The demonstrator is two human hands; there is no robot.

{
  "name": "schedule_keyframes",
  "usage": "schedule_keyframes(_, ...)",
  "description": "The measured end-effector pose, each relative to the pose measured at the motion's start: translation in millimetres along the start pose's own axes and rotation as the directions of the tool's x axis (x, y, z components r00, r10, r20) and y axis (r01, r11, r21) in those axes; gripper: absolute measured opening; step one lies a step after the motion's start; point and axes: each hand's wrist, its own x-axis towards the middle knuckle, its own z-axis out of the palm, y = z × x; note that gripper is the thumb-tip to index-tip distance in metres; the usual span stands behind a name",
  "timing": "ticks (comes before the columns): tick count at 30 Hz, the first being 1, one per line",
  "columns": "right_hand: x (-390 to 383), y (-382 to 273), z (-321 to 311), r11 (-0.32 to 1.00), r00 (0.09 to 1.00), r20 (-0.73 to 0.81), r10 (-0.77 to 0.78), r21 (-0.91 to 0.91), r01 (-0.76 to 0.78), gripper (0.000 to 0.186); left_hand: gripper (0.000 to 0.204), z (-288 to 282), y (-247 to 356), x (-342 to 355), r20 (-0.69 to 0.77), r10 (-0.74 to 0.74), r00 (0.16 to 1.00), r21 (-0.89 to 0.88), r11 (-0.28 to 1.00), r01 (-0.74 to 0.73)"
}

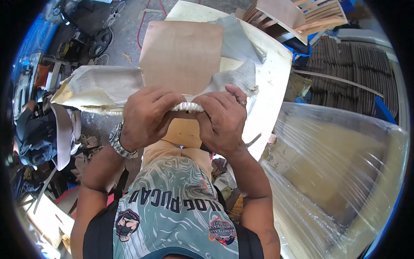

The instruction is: Attaching fabric to a wooden chair frame using a pneumatic staple gun and trimming excess with scissors.

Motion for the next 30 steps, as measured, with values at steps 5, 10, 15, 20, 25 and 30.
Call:
schedule_keyframes(5,-6.8,10.1,-2.1,0.995,0.995,-0.012,-0.096,-0.004,0.096,0.023,0.031,4.9,-9.1,-6.1,-0.06,0.221,0.973,0.077,0.973,-0.216)
schedule_keyframes(10,-23.6,29.0,-5.8,0.971,0.971,0.035,-0.236,-0.025,0.237,0.023,0.022,11.0,-12.8,-11.5,0.057,0.443,0.894,0.362,0.826,-0.432)
schedule_keyframes(15,-23.2,45.6,-2.4,0.856,0.867,0.048,-0.495,-0.146,0.497,0.013,0.015,13.3,-12.5,-10.9,0.099,0.463,0.881,0.397,0.793,-0.462)
schedule_keyframes(20,-42.4,43.4,7.6,0.88,0.897,-0.038,-0.441,-0.216,0.423,0.009,0.016,9.0,-12.7,-9.7,0.157,0.479,0.864,0.339,0.795,-0.502)
schedule_keyframes(25,-150.3,86.1,35.1,0.99,0.882,-0.466,0.068,-0.075,-0.116,0.028,0.018,1.3,-2.5,-16.6,0.261,0.399,0.879,0.29,0.836,-0.466)
schedule_keyframes(30,-307.2,153.1,170.9,0.224,0.227,-0.034,0.973,-0.076,-0.972,0.068,0.019,4.7,1.7,-23.9,0.222,0.415,0.882,0.324,0.822,-0.468)
